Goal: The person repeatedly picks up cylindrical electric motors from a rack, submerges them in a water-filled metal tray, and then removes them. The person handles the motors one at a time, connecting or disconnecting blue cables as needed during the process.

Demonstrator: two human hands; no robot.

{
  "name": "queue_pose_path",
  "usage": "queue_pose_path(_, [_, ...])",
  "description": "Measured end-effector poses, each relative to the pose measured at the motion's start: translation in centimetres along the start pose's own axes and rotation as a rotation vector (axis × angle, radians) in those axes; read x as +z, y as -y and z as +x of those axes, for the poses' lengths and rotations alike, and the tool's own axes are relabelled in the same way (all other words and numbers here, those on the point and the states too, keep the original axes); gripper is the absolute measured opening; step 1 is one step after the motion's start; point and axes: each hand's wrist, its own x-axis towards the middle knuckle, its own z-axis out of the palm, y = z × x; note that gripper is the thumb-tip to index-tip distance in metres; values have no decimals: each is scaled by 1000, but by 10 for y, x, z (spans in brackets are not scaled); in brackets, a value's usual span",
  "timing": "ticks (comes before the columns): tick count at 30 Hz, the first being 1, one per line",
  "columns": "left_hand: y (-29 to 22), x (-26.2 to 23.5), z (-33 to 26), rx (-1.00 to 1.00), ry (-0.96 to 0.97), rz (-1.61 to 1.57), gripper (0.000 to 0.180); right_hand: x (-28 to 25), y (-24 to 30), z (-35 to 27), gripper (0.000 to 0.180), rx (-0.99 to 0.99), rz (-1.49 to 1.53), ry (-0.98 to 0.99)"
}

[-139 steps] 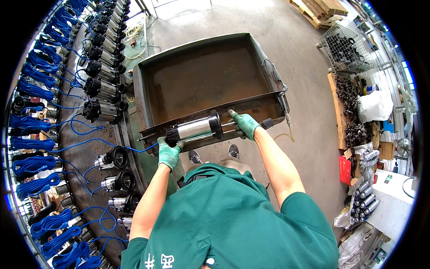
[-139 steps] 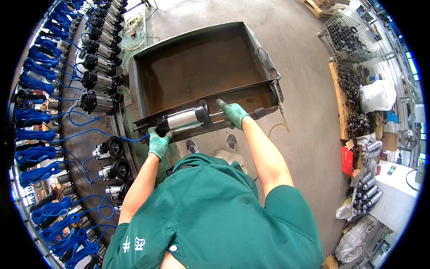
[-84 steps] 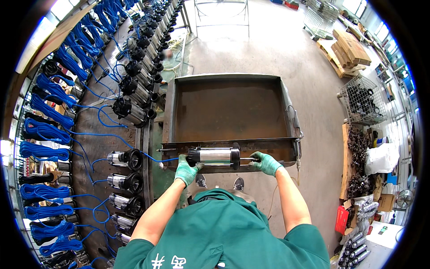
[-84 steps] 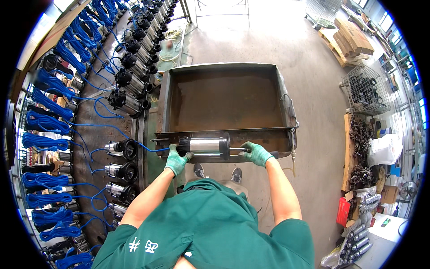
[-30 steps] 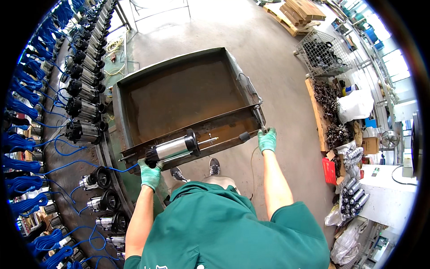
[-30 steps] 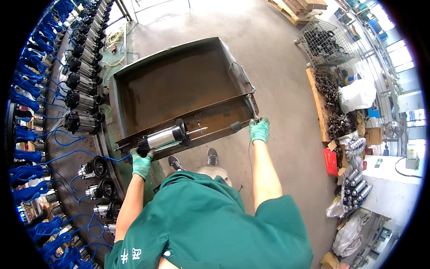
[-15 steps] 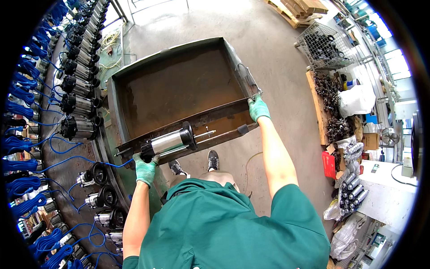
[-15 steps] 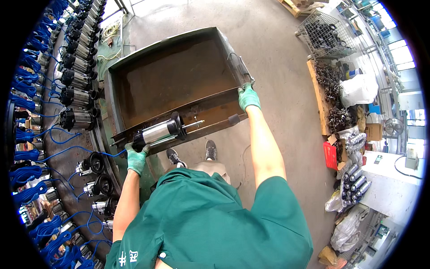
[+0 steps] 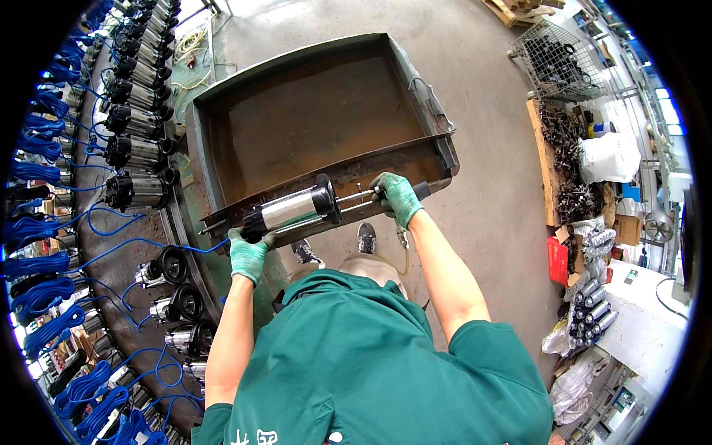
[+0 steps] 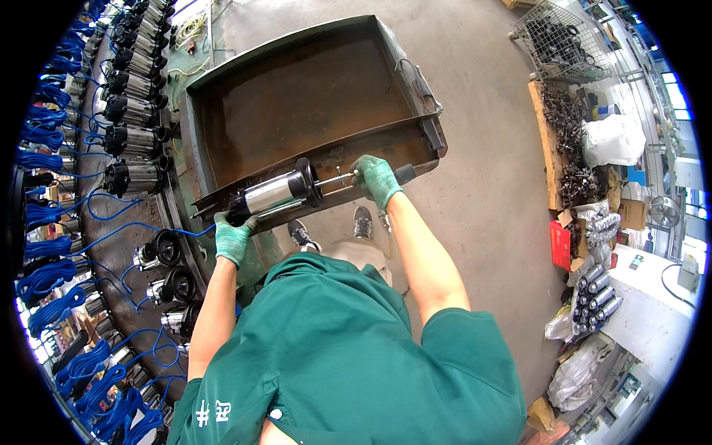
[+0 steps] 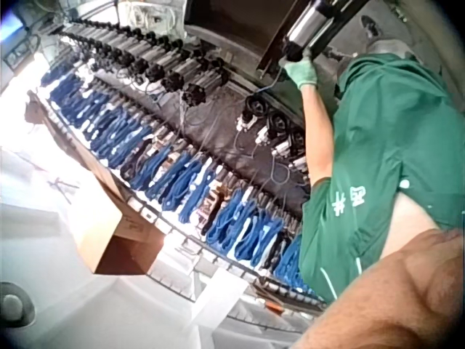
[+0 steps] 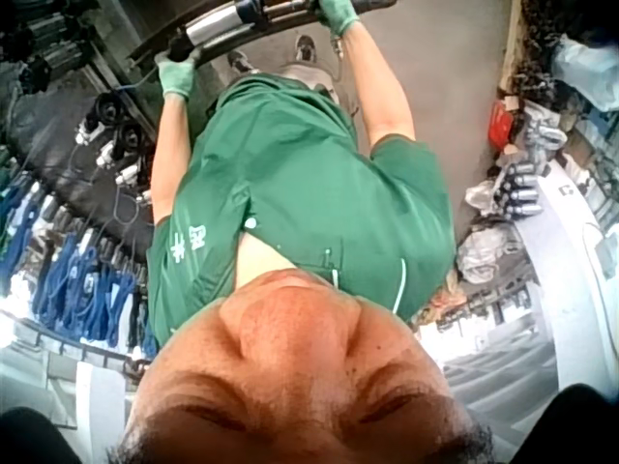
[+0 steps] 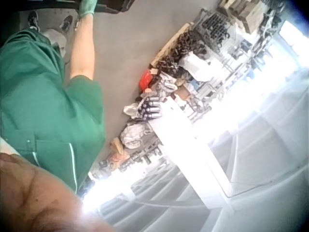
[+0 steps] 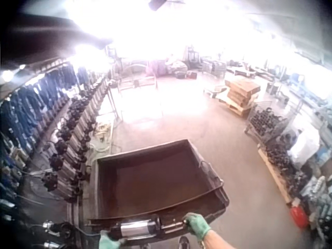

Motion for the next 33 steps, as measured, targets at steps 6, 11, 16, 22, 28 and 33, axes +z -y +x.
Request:
queue_pose_path(6, [9, 1, 2, -6, -6, 16, 72, 6, -7, 5, 21, -21, 55, 23])
queue_pose_path(11, [0, -3, 2, 0, -18, 86, 75, 9, -4, 5, 23, -18, 31, -16])
queue_pose_path(16, [-10, -8, 0, -19, -30, 182, 76, 13, -7, 10, 25, 15, 3, -67])
queue_pose_path(22, [-7, -10, 1, -17, -17, 172, 79, 13, -10, 15, 28, -26, -45, -60])
queue_pose_path(28, [-3, -8, 2, -14, -12, 173, 79, 11, -14, 19, 28, -12, -37, -59])
queue_pose_path(33, [-9, -9, 0, 11, -13, 175, 76, 11, -14, 16, 24, 13, 14, -57])
